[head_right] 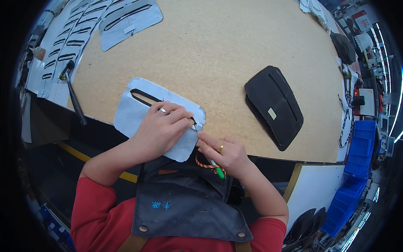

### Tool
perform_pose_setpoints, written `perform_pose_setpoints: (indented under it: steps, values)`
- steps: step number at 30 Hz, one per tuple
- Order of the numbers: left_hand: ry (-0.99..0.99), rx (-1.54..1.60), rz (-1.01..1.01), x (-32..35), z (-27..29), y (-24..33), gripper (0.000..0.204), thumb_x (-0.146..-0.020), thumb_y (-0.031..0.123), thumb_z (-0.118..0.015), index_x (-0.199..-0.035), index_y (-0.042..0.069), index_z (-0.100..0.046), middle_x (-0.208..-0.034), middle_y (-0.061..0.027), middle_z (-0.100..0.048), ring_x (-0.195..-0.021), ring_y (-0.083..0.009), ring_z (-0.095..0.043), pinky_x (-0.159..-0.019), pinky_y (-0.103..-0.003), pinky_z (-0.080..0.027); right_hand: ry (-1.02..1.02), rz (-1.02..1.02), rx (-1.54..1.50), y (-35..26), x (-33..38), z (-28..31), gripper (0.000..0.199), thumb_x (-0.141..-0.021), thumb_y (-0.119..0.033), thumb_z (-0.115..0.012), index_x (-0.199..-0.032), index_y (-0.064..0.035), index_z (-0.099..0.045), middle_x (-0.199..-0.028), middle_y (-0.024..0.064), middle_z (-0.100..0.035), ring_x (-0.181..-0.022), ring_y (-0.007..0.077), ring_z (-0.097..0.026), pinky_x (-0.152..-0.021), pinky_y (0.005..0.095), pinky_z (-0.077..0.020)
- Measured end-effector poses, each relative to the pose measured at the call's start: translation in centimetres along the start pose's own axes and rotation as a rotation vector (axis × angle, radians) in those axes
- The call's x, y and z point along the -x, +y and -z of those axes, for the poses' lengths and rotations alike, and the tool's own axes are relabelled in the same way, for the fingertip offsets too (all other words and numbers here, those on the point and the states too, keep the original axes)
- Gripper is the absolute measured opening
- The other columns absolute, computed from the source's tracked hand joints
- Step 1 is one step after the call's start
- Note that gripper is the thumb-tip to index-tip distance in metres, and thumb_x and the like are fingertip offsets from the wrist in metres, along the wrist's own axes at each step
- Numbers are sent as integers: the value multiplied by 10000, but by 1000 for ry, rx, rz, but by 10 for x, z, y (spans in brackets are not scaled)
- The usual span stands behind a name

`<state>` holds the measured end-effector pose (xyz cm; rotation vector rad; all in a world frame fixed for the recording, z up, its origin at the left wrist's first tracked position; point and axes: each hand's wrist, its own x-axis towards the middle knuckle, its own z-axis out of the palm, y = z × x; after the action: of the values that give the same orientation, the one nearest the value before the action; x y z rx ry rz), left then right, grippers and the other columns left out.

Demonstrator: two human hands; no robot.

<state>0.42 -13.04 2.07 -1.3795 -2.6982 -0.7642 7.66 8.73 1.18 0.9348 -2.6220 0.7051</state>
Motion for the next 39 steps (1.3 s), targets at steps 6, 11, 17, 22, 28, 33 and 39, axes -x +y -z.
perform_pose_setpoints:
  steps: [6, 11, 17, 22, 28, 33, 39]
  values:
    - [67, 113, 88, 2, -4, 2, 139, -789, 94, -619, -926, 101, -603, -1082, -13, -577, -1061, -199, -521, -934, -385, -339, 173, -128, -265, -2, 4, -6, 192, -766, -46, -700, -951, -72, -655, -1025, 86, -680, -691, 189, -658, -553, 256, -483]
    - [69, 125, 115, -3, -5, 5, 146, -788, 76, -610, -932, 100, -602, -1085, -20, -574, -1062, -211, -518, -933, -387, -338, 327, -241, -426, -3, 3, -6, 203, -761, 4, -693, -950, -55, -646, -966, 114, -682, -734, 233, -673, -604, 290, -518]
    - [135, 73, 65, 0, -7, 8, 194, -743, 55, -616, -929, 108, -633, -1031, -11, -588, -1030, -211, -531, -925, -401, -350, 237, -281, -387, -6, -1, -8, 167, -762, 18, -673, -914, -35, -630, -945, 118, -674, -752, 240, -673, -601, 294, -518]
    - [70, 82, 9, 5, -6, 9, 190, -721, 54, -626, -887, 140, -660, -1029, -11, -582, -1043, -205, -526, -905, -407, -346, 234, -269, -381, -6, -2, -5, 164, -765, 32, -662, -914, -29, -629, -933, 127, -670, -755, 250, -669, -624, 295, -521]
    - [129, 158, 102, 8, -10, 6, 275, -712, 33, -645, -980, 93, -643, -1061, -16, -590, -1035, -228, -528, -873, -373, -368, 302, -439, -575, -2, 0, -6, 147, -784, 20, -660, -920, -25, -629, -939, 147, -668, -798, 251, -671, -656, 294, -524]
    - [129, 128, 46, 5, -8, 8, 310, -719, 30, -641, -1026, 70, -621, -1104, -31, -584, -1084, -236, -517, -896, -379, -386, 272, -422, -517, -9, -11, -5, 155, -781, 7, -671, -927, -27, -631, -947, 139, -671, -765, 246, -674, -629, 287, -523]
    - [120, 66, 21, 8, -11, 7, 295, -733, 60, -623, -1028, 65, -616, -1123, -40, -586, -1114, -218, -508, -969, -395, -361, 197, -308, -317, -11, -19, -4, 159, -767, 17, -671, -912, -35, -634, -929, 124, -675, -710, 241, -673, -575, 285, -512]
